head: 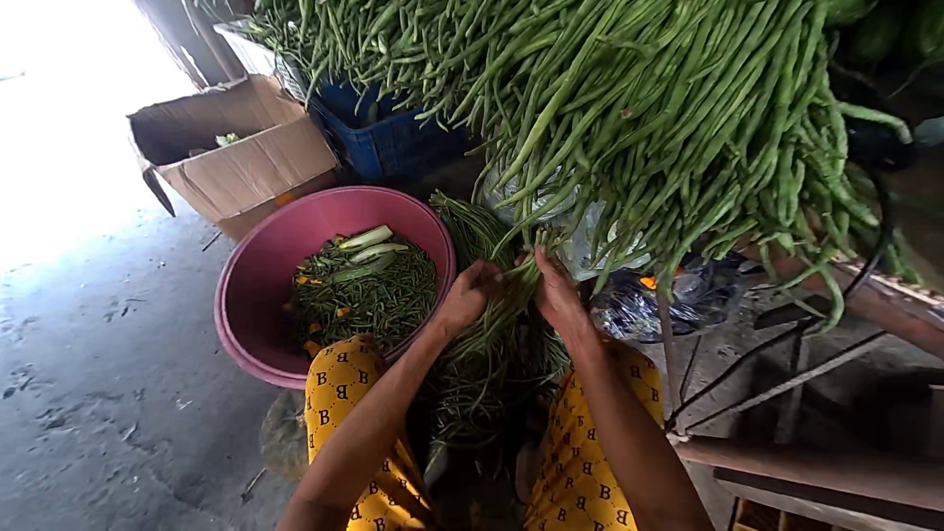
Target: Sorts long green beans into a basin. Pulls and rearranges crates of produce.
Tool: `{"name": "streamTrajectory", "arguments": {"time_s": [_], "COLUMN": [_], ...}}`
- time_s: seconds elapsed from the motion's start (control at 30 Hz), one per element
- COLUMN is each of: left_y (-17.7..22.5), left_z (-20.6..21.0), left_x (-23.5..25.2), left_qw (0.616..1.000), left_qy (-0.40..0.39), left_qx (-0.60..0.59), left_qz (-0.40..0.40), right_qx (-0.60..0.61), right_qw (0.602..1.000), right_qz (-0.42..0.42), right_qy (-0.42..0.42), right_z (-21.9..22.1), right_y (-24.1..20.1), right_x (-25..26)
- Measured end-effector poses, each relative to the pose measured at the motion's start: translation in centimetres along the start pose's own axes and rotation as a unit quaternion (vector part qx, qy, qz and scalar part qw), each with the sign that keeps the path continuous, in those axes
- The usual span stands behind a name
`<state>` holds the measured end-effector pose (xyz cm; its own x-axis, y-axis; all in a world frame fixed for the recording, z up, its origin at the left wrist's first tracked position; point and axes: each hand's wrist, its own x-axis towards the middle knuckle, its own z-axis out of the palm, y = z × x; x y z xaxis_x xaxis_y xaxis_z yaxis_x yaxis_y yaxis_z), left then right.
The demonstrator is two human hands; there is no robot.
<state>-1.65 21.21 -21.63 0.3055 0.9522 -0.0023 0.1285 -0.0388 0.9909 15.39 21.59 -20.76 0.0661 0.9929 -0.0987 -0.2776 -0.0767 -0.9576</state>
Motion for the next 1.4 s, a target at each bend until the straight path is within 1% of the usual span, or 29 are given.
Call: {"name": "streamTrajectory", "arguments": {"time_s": [0.03,0.1,0.13,0.17,0.23,0.3,0.33,0.4,0.43,0.47,0.53,0.6,0.67,0.77,0.87,1.03,1.13,1.27,1.4], "left_y": [0.2,0.7,0.8,1.0,1.3,1.1,0.9,0.5,0.6,0.6,0.1,-1.0,-1.7,-1.8,-1.2,-1.3,-1.4,-1.9,-1.5], "left_z": [0.2,0.6,0.8,0.8,0.2,-0.7,-1.1,-1.4,-1.3,-0.9,0.3,1.0,1.0,0.8,0.9,0.6,0.0,-0.2,-0.4], "left_x": [-0.1,-0.3,-0.4,-0.4,-0.5,-0.7,-1.0,-1.8,-2.0,-1.9,-1.8,-1.5,-0.8,-0.2,-0.5,-0.5,-0.3,-0.1,-0.3], "left_qw": [1.000,0.990,0.981,0.975,0.967,0.950,0.940,0.925,0.922,0.925,0.939,0.957,0.969,0.978,0.982,0.985,0.988,0.990,0.985], "left_qy": [-0.012,-0.022,-0.019,-0.025,-0.056,-0.120,-0.158,-0.227,-0.237,-0.219,-0.134,-0.064,-0.035,-0.061,-0.095,-0.064,-0.059,-0.050,-0.060], "left_qx": [0.029,0.140,0.192,0.219,0.246,0.280,0.290,0.283,0.288,0.300,0.314,0.283,0.245,0.198,0.161,0.157,0.116,0.065,-0.022], "left_qz": [0.001,0.004,0.012,0.009,-0.019,-0.063,-0.088,-0.112,-0.107,-0.084,-0.033,0.006,0.019,0.003,-0.026,-0.034,-0.080,-0.114,-0.162], "right_qx": [-0.005,-0.004,0.000,0.012,0.057,0.125,0.161,0.214,0.225,0.230,0.224,0.227,0.238,0.249,0.230,0.205,0.152,0.091,0.077], "right_qw": [1.000,1.000,1.000,1.000,0.995,0.980,0.971,0.964,0.962,0.962,0.964,0.965,0.963,0.961,0.969,0.975,0.984,0.991,0.990], "right_qz": [0.003,0.015,0.019,0.021,0.016,-0.004,-0.021,-0.056,-0.059,-0.052,-0.024,0.005,0.023,0.027,0.019,0.023,0.020,0.021,0.013], "right_qy": [-0.003,-0.007,0.001,0.019,0.083,0.156,0.177,0.151,0.145,0.141,0.142,0.133,0.127,0.117,0.090,0.087,0.086,0.097,0.119], "right_z": [0.2,0.6,0.8,0.8,0.3,-1.1,-2.1,-3.8,-3.9,-3.7,-3.1,-3.0,-3.0,-2.9,-2.9,-2.9,-3.1,-3.0,-2.8], "right_y": [0.2,0.3,0.3,0.1,-0.5,-1.5,-2.3,-3.3,-3.5,-3.6,-2.8,-2.0,-1.8,-1.9,-2.0,-2.2,-2.1,-1.9,-1.7], "right_x": [0.0,0.1,0.1,0.1,0.5,1.1,1.2,0.8,0.9,1.0,1.3,1.3,1.6,1.5,1.1,1.0,1.0,0.9,0.9]}}
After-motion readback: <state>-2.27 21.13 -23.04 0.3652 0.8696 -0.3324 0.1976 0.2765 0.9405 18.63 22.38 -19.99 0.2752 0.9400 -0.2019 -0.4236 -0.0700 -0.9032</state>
